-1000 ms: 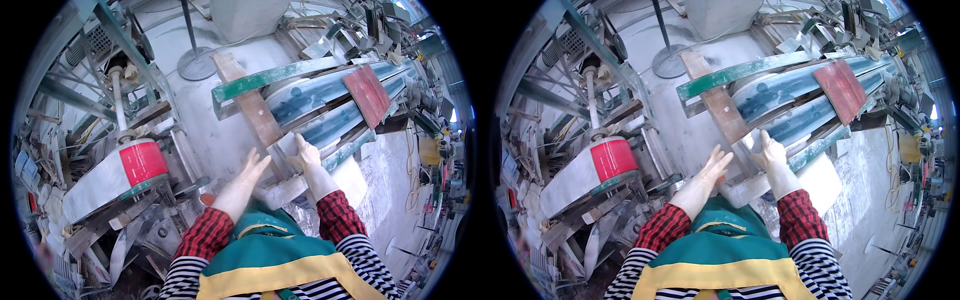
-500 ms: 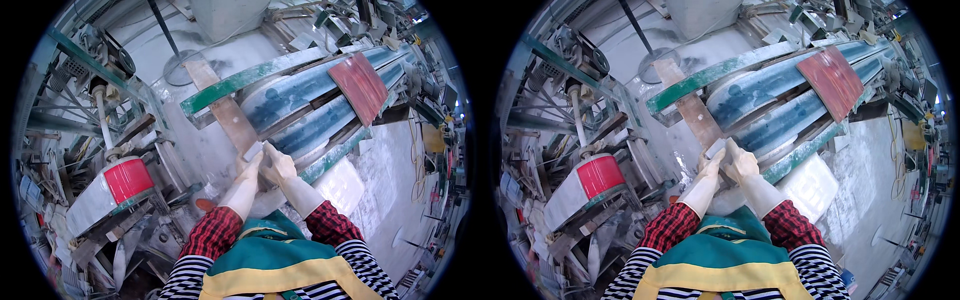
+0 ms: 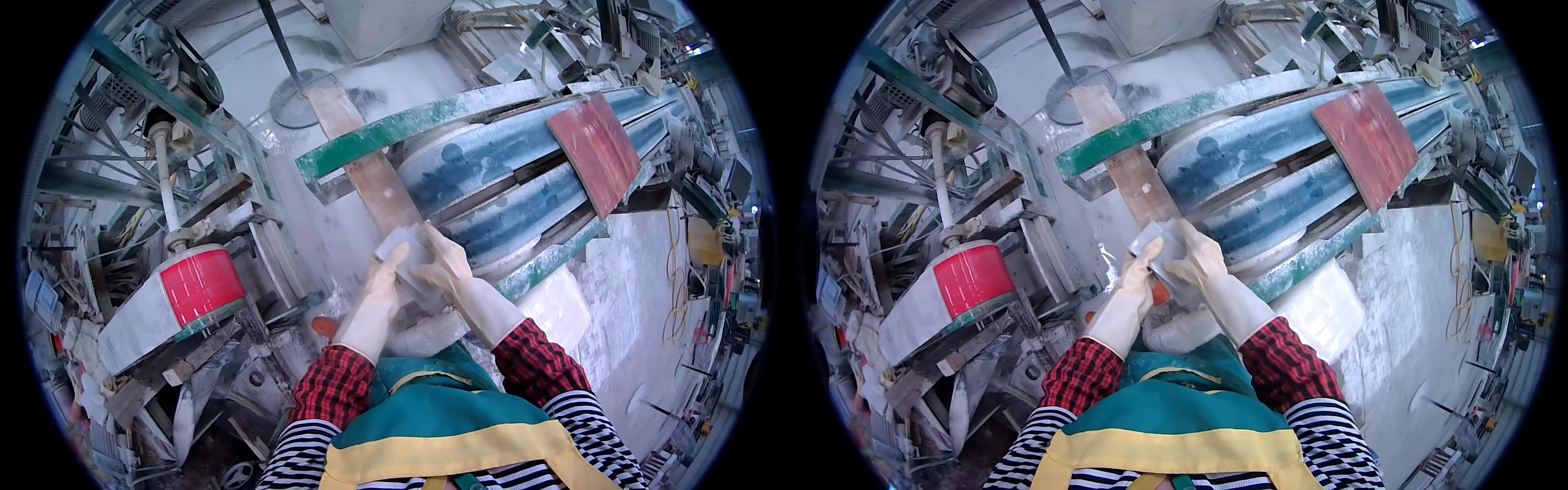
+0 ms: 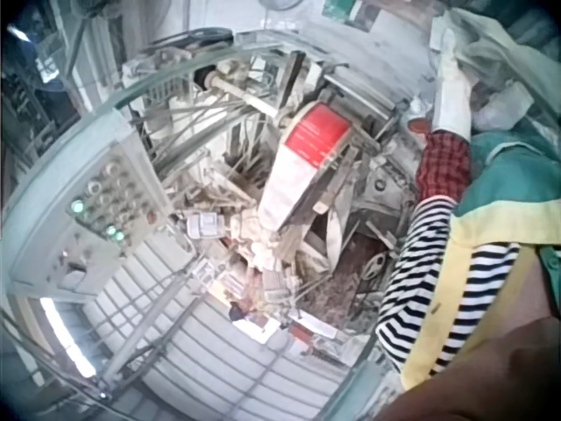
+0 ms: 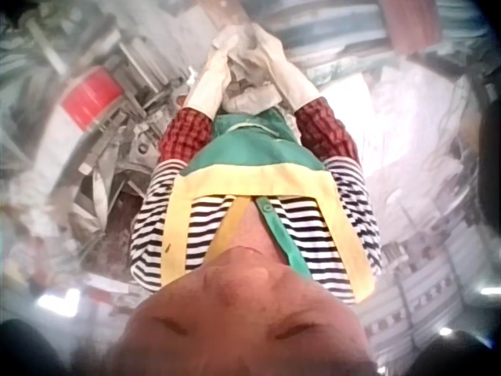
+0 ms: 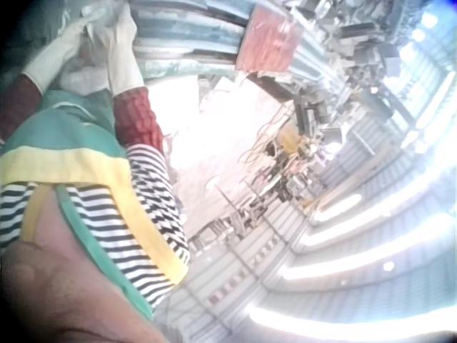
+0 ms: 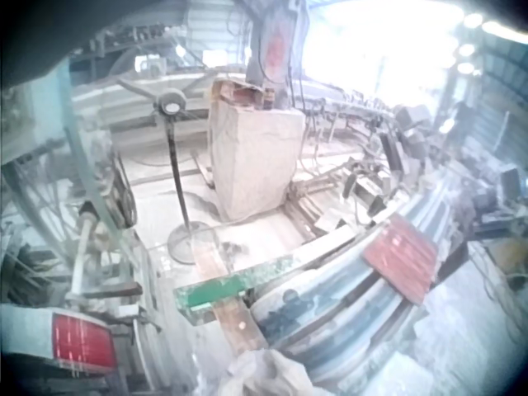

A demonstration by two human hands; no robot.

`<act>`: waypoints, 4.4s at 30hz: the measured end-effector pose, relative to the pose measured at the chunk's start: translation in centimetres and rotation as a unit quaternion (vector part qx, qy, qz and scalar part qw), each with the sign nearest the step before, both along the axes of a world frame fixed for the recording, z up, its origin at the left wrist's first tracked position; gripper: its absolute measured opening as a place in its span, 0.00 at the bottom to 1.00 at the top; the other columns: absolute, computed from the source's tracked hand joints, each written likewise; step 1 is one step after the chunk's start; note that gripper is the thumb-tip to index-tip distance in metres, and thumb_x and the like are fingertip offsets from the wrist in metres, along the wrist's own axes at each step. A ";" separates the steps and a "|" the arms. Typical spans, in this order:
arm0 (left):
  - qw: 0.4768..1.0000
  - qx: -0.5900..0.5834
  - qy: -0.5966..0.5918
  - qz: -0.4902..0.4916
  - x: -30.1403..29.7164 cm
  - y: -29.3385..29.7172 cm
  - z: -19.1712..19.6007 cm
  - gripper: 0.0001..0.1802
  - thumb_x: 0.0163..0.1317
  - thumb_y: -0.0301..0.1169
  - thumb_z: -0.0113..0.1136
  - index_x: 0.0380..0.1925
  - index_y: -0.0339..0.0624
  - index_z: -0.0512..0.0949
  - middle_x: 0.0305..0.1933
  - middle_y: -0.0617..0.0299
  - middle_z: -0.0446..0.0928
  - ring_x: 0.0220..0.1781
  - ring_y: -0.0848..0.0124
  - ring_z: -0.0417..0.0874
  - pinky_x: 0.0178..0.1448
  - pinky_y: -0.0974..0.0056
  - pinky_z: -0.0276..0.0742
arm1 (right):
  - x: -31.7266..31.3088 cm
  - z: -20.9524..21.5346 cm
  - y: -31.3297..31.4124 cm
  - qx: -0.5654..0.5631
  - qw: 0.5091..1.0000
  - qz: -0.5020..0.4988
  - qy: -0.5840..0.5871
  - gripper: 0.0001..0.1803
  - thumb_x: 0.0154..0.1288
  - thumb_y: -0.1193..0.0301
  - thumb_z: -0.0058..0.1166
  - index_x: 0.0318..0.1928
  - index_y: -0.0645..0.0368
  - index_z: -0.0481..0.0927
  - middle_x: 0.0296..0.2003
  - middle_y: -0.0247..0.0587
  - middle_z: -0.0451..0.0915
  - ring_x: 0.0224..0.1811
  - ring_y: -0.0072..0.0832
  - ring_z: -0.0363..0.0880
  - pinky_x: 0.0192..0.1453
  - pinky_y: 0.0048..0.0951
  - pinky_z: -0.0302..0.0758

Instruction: The person repeatedly rubs small white rectangular blocks against a rotating red polishing wheel in a factory setting. The person holds each block with both hands, presses it against the wheel, and then moves it to a conveyor belt before picking up the next one.

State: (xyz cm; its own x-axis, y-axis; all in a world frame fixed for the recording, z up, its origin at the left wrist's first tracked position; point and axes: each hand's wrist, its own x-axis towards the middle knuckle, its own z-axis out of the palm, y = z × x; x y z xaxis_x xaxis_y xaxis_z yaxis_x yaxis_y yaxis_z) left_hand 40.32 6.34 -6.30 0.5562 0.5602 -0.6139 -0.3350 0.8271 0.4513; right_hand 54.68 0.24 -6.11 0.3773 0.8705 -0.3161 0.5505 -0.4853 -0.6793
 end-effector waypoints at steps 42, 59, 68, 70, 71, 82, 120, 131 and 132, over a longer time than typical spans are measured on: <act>0.982 0.070 -0.131 0.121 -24.2 -0.7 5.9 0.43 0.69 0.63 0.48 0.75 0.48 0.60 0.75 0.55 0.66 0.74 0.52 0.67 0.74 0.43 0.65 | -24.8 11.1 5.6 0.040 0.945 0.292 -0.139 0.63 0.46 0.45 0.72 0.76 0.63 0.54 0.67 0.59 0.69 0.66 0.55 0.73 0.67 0.46 0.72; 0.947 0.170 -0.119 0.247 -34.4 0.4 5.4 0.36 0.77 0.56 0.43 0.76 0.48 0.56 0.73 0.49 0.67 0.71 0.50 0.71 0.73 0.42 0.68 | -34.6 18.5 11.7 0.099 0.887 0.433 -0.127 0.53 0.43 0.52 0.74 0.70 0.51 0.63 0.48 0.62 0.80 0.50 0.58 0.81 0.53 0.51 0.78; 0.868 0.152 -0.002 0.472 -35.0 0.3 8.5 0.35 0.67 0.37 0.67 0.71 0.47 0.64 0.65 0.59 0.72 0.64 0.62 0.75 0.67 0.53 0.75 | -33.0 16.8 19.0 0.102 0.914 0.385 0.076 0.43 0.54 0.58 0.72 0.69 0.56 0.71 0.57 0.50 0.82 0.56 0.40 0.83 0.61 0.37 0.77; 0.852 0.176 -0.013 0.493 -35.4 0.3 7.8 0.38 0.67 0.39 0.67 0.73 0.49 0.60 0.67 0.61 0.70 0.66 0.61 0.73 0.69 0.52 0.74 | -32.6 11.3 21.9 0.073 0.910 0.300 0.277 0.33 0.61 0.64 0.67 0.66 0.59 0.74 0.52 0.43 0.85 0.51 0.31 0.84 0.56 0.30 0.79; 0.844 0.157 -0.019 0.512 -35.3 -0.3 8.0 0.39 0.67 0.39 0.67 0.74 0.49 0.59 0.67 0.61 0.70 0.67 0.60 0.73 0.69 0.51 0.74 | -32.7 10.0 22.3 0.060 0.894 0.258 0.360 0.28 0.64 0.66 0.65 0.63 0.60 0.76 0.50 0.40 0.85 0.48 0.28 0.84 0.54 0.30 0.79; 0.774 0.064 -0.007 0.630 -36.2 -5.1 6.7 0.35 0.68 0.49 0.64 0.68 0.46 0.66 0.62 0.54 0.75 0.62 0.54 0.78 0.65 0.42 0.75 | -39.7 0.5 24.0 -0.066 0.862 0.160 0.477 0.21 0.66 0.80 0.55 0.60 0.62 0.76 0.43 0.40 0.85 0.43 0.28 0.85 0.49 0.31 0.82; 0.749 0.106 -0.108 0.645 -40.1 -6.6 6.9 0.45 0.72 0.68 0.32 0.74 0.45 0.61 0.73 0.50 0.68 0.72 0.48 0.70 0.76 0.42 0.66 | -46.3 13.4 15.4 0.069 0.747 0.660 0.041 0.53 0.52 0.49 0.70 0.74 0.57 0.61 0.44 0.56 0.83 0.47 0.47 0.84 0.53 0.46 0.79; 0.770 0.066 0.031 0.634 -40.0 -6.0 6.6 0.39 0.78 0.62 0.28 0.73 0.45 0.62 0.73 0.53 0.68 0.72 0.53 0.70 0.76 0.47 0.65 | -47.4 17.1 11.9 0.024 0.690 0.710 -0.140 0.65 0.42 0.49 0.78 0.78 0.52 0.54 0.61 0.60 0.75 0.61 0.53 0.77 0.66 0.45 0.75; 0.772 0.065 0.045 0.631 -39.8 -5.9 7.5 0.38 0.78 0.61 0.29 0.73 0.45 0.62 0.73 0.53 0.68 0.72 0.53 0.70 0.76 0.47 0.65 | -47.4 17.3 12.2 0.014 0.693 0.708 -0.134 0.65 0.42 0.50 0.78 0.78 0.51 0.54 0.60 0.60 0.75 0.61 0.54 0.77 0.66 0.45 0.76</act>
